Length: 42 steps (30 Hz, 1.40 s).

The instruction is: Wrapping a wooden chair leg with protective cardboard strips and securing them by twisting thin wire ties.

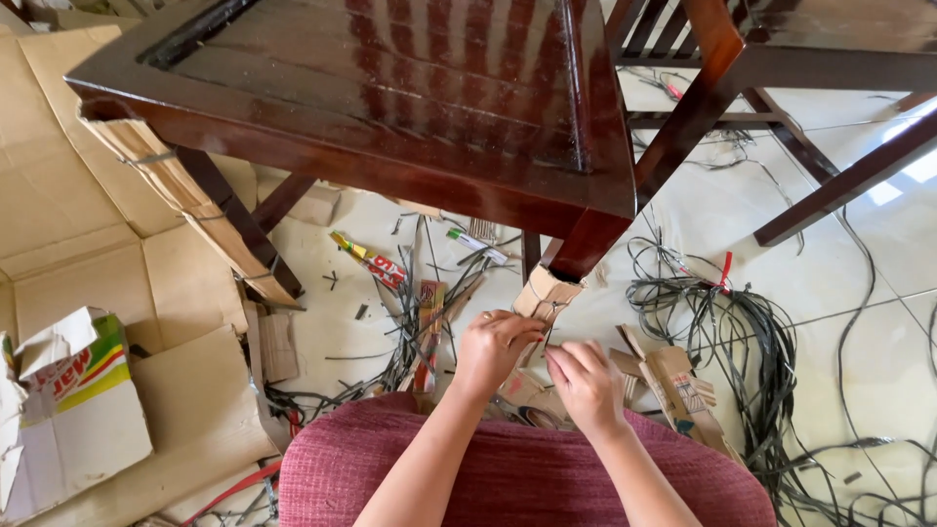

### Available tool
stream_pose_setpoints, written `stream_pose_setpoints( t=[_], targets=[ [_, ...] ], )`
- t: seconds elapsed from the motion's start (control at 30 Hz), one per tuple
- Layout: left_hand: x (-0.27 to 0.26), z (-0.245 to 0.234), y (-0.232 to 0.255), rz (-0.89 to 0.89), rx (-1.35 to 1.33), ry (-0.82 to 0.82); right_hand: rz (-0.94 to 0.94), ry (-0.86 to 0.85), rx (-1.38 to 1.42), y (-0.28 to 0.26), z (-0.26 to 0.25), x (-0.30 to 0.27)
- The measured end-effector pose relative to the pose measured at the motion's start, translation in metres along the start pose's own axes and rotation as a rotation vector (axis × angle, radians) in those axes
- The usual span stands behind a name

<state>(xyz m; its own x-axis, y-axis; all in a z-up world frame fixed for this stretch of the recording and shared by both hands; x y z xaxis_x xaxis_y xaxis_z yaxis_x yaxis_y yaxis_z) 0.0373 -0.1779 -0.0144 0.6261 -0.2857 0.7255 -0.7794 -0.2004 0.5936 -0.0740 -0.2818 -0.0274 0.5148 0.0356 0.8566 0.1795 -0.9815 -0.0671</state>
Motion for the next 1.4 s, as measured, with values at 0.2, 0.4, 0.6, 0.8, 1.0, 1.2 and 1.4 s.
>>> stream_pose_setpoints(
  t=[0.2, 0.4, 0.6, 0.8, 1.0, 1.2, 1.4],
  targets=[
    [-0.01, 0.015, -0.022, -0.027, -0.093, 0.026, -0.128, 0.172, 0.04, -0.027, -0.013, 0.043],
    [-0.005, 0.015, -0.014, 0.052, -0.094, -0.011, -0.014, 0.182, 0.198, -0.013, -0.002, 0.031],
    [0.0, 0.009, -0.007, 0.072, -0.109, -0.025, 0.195, 0.218, 0.289, -0.004, -0.006, 0.048],
    [-0.003, 0.014, -0.01, 0.033, -0.166, -0.091, 0.369, 0.199, 0.366, 0.009, -0.011, 0.052],
    [-0.006, 0.02, -0.016, -0.042, -0.137, -0.159, 0.275, 0.2, 0.299, 0.008, -0.005, 0.036],
    [0.001, 0.008, -0.004, -0.116, -0.139, -0.209, 0.162, 0.205, 0.149, 0.004, -0.005, 0.037],
    [0.013, -0.011, 0.002, -0.147, -0.065, -0.23, 0.186, -0.094, 0.028, 0.018, 0.035, 0.002]
  ],
)
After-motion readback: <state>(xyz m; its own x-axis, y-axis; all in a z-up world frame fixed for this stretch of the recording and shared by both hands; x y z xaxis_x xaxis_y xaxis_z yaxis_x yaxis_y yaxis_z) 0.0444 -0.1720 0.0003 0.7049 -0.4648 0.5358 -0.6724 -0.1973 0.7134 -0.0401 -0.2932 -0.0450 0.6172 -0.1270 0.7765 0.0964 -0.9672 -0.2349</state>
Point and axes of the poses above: each hand's wrist, its own x-axis towards the middle knuckle, its own z-axis out of the palm, y = z × x, the point moved 10 cm from there along x, towards the middle knuckle, and after that the axes turned 11 degrees about y, right-handed, at the moved point
